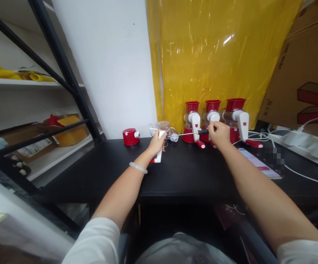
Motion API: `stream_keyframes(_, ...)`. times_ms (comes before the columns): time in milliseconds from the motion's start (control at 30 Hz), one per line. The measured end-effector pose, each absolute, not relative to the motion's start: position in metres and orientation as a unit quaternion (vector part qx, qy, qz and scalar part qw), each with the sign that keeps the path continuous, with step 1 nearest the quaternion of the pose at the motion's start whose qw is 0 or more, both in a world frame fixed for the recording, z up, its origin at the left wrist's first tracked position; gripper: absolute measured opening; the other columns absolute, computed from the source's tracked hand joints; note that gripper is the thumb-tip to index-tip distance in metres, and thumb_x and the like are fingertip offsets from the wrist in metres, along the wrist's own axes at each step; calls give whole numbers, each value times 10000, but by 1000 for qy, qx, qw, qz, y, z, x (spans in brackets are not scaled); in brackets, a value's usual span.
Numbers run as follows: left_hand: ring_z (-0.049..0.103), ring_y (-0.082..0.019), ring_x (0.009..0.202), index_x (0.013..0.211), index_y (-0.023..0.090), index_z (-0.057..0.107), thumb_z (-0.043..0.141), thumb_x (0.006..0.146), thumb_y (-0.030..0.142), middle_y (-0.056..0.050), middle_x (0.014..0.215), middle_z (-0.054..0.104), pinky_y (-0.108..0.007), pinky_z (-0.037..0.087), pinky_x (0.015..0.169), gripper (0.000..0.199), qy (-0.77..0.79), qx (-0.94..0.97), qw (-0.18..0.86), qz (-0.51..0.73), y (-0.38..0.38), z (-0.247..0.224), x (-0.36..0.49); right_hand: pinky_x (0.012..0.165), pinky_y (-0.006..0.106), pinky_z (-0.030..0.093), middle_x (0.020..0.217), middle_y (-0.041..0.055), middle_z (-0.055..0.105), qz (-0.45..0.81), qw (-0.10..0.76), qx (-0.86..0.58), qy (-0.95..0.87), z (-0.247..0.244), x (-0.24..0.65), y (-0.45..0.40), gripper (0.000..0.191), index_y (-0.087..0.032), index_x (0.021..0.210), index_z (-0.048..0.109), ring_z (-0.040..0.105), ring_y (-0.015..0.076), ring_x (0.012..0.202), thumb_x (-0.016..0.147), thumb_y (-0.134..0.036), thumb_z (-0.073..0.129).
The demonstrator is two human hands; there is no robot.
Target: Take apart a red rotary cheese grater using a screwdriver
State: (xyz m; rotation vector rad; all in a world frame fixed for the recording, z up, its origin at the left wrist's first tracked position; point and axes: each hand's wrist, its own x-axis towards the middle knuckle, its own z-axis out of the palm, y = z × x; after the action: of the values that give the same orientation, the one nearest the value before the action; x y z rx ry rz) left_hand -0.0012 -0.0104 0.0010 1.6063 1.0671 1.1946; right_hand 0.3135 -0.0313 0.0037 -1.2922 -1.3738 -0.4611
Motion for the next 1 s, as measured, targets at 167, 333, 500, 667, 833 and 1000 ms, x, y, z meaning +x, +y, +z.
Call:
stream_keyframes(167,631,-176,598,1319,218,541,633,974,616,10,771,656,-307,518,646,534,344,764,194,511,-10,-1,-18,635,327,404,532,37,585,6,558,-616,-556,13,313,-34,398,-210,644,669,567,206,601,925,-472,563)
stream_keyframes(333,721,-238,853,1333,208,551,619,969,628,-63,956,715,-360,554,796,560,276,786,85,547,-9,0,-26,592,320,383,477,28,555,113,525,-645,-544,16,311,-37,432,-210,592,645,547,194,520,922,-483,586)
stream_keyframes(500,617,-176,577,1303,230,547,625,977,639,25,729,626,-322,509,648,529,291,761,179,552,-11,1,-18,610,322,329,469,15,474,1,557,-608,-566,17,309,-41,428,-229,522,522,493,180,563,903,-423,531)
stream_keyframes(667,505,-121,432,1203,270,497,669,959,648,85,651,542,-250,425,486,482,322,678,379,541,-15,7,-7,609,332,312,464,-5,372,-94,573,-571,-581,16,310,-42,400,-248,519,406,414,159,537,878,-381,524)
stream_keyframes(833,443,-104,388,1088,275,414,595,1002,615,108,629,508,-217,396,422,395,361,603,514,491,-16,14,0,649,332,389,532,15,482,-169,583,-531,-591,15,312,-42,346,-250,552,420,480,174,586,855,-338,562)
stream_keyframes(1000,439,-102,390,1098,278,423,594,1003,627,113,622,485,-211,399,434,400,394,584,525,478,-13,12,3,798,352,528,757,60,696,-78,634,-524,-563,14,309,-36,185,-234,741,616,663,225,772,848,-376,663)
